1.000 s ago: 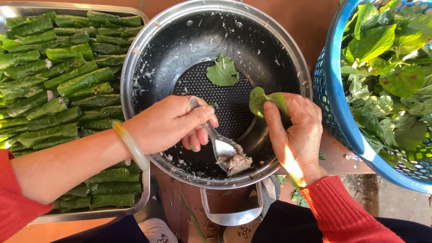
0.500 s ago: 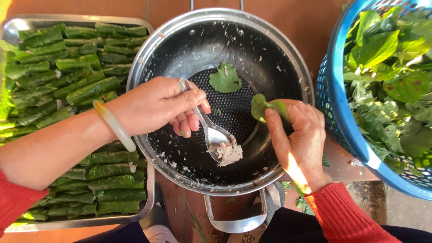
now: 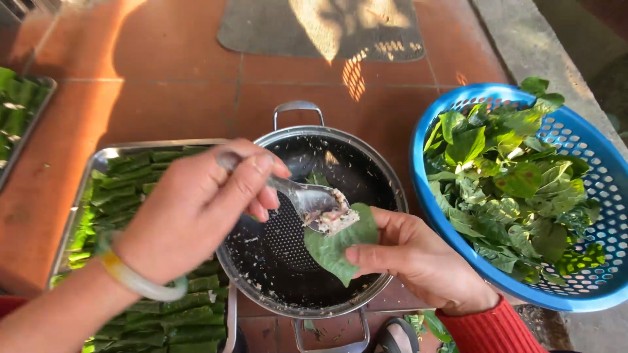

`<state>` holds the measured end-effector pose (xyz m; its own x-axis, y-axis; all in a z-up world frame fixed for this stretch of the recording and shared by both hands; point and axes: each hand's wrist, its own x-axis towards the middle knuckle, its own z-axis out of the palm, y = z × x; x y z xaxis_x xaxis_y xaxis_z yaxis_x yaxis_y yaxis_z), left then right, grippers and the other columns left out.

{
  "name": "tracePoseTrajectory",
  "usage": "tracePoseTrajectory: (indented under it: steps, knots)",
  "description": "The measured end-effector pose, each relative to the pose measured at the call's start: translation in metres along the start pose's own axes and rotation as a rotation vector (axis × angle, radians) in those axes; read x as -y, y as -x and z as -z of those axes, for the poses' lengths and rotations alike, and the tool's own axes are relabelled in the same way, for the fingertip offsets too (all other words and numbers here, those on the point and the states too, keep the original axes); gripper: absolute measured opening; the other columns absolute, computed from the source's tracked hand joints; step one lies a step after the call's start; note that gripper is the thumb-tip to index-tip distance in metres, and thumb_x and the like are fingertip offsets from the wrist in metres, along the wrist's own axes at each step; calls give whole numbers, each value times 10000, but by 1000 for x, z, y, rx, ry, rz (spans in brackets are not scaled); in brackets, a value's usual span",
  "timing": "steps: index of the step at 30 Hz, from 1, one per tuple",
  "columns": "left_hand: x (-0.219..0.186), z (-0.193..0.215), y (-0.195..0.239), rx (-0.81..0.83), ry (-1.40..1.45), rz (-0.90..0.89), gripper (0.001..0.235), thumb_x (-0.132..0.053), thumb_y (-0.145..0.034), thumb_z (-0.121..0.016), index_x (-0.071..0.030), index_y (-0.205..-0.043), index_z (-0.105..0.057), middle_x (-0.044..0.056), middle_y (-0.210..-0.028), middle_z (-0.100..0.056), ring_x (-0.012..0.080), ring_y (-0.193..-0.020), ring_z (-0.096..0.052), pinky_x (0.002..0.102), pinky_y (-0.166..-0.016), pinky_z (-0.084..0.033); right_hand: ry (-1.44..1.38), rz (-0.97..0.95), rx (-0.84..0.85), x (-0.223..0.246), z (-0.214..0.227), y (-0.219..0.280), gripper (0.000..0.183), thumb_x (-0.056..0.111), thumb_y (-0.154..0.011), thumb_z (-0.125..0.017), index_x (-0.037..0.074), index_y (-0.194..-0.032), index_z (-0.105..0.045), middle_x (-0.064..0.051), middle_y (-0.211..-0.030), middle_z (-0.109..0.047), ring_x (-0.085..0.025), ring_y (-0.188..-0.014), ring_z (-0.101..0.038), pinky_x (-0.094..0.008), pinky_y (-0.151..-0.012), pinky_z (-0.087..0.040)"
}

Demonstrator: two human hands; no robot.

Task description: The person sits on a tiled floor and wraps a meat filling inside green leaves. They use a spoon to scoop the filling from a metal colander, place it on a leaf, fold the leaf into a roll, and place the finished roll onto a metal tray.

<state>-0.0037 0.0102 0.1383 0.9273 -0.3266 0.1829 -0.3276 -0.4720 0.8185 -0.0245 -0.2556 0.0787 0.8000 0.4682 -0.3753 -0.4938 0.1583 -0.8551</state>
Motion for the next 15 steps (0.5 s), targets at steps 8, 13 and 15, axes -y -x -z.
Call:
tracePoseTrajectory:
  steps: [8,13,15]
  knots:
    - [-42,-25,43,-19,-413,-442,188,-217,-1081,-460,-111,-1048,-611,18,-922,-712,225,-725,-695,392,-662,-532,256,58,-321,-8,-30,8,220,173,-873,-791,-12,-990,-813,-126,-830,-800,-198,-713,-730,-326,-561,-616]
    - [-43,-31,63,-16,-543,-418,127,-208,-1066,-502,-141,-1032,-604,-19,-946,-718,228,-765,-700,425,-600,-531,127,-68,-203,-15,-27,11,311,90,-818,-813,-32,-1103,-785,-126,-943,-771,-225,-793,-725,-340,-605,-629]
    - [-40,-30,68,-26,-595,-391,99,-214,-1057,-526,-161,-1023,-602,-41,-910,-709,221,-753,-697,430,-551,-527,24,-202,-46,-10,-28,12,441,-27,-783,-811,-27,-1202,-675,-121,-1067,-728,-227,-926,-716,-398,-729,-663]
